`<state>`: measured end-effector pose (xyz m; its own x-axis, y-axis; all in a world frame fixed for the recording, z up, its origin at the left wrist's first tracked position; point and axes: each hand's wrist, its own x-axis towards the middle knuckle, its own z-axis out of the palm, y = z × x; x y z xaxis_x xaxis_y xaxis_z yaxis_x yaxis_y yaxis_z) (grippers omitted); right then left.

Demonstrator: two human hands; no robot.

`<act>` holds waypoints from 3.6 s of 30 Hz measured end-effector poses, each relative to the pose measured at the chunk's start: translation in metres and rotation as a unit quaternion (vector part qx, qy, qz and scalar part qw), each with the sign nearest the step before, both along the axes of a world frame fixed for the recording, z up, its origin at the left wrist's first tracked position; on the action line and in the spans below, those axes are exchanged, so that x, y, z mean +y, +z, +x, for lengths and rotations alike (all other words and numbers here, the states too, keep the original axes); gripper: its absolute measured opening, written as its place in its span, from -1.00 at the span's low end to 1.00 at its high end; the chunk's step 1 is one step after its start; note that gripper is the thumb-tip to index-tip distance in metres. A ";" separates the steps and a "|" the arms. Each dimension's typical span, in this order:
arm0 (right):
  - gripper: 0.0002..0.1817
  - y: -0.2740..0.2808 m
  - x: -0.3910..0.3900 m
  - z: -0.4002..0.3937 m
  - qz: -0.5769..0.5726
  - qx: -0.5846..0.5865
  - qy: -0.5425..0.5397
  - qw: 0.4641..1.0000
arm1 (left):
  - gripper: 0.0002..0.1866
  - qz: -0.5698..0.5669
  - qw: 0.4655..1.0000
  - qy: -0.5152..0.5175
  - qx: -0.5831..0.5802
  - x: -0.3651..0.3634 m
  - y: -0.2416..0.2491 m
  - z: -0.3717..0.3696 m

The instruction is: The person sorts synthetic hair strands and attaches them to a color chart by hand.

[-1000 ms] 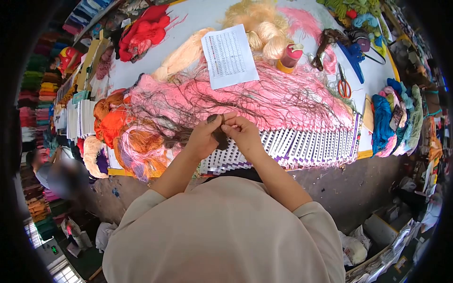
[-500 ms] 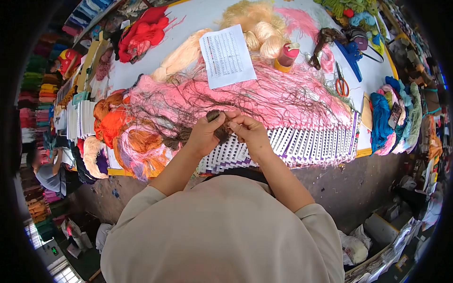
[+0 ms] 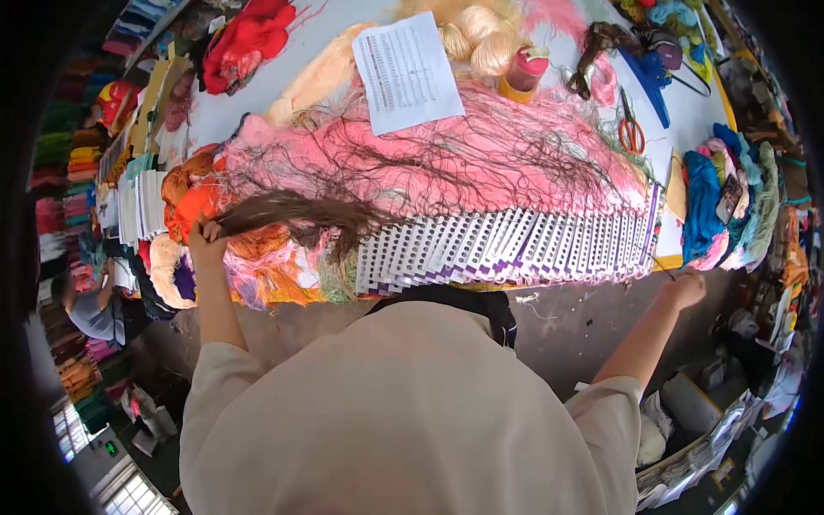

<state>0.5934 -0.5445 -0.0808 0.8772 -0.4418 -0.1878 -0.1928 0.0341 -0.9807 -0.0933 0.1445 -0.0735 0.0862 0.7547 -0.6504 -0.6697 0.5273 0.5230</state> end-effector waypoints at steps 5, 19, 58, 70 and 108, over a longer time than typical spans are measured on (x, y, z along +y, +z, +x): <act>-0.70 -0.092 0.088 -0.054 -0.255 -0.027 0.447 0.857 | -0.76 -0.023 0.850 -0.515 -0.108 -0.115 -0.042 0.144; -0.87 -0.122 0.253 -0.243 -0.118 0.133 0.674 0.717 | -0.63 0.082 0.839 -0.449 0.297 -0.118 -0.079 0.282; -0.85 -0.115 0.301 -0.276 -0.196 0.144 0.702 0.670 | -0.88 -0.084 0.779 -0.619 -0.050 -0.243 -0.089 0.266; -0.68 -0.111 0.300 -0.280 -0.226 0.069 0.750 0.618 | -0.69 0.231 0.593 -0.686 0.353 -0.191 -0.079 0.261; -0.89 0.042 0.323 -0.283 0.221 0.196 0.603 0.741 | -0.45 0.118 0.821 -0.538 -0.152 -0.247 0.043 0.296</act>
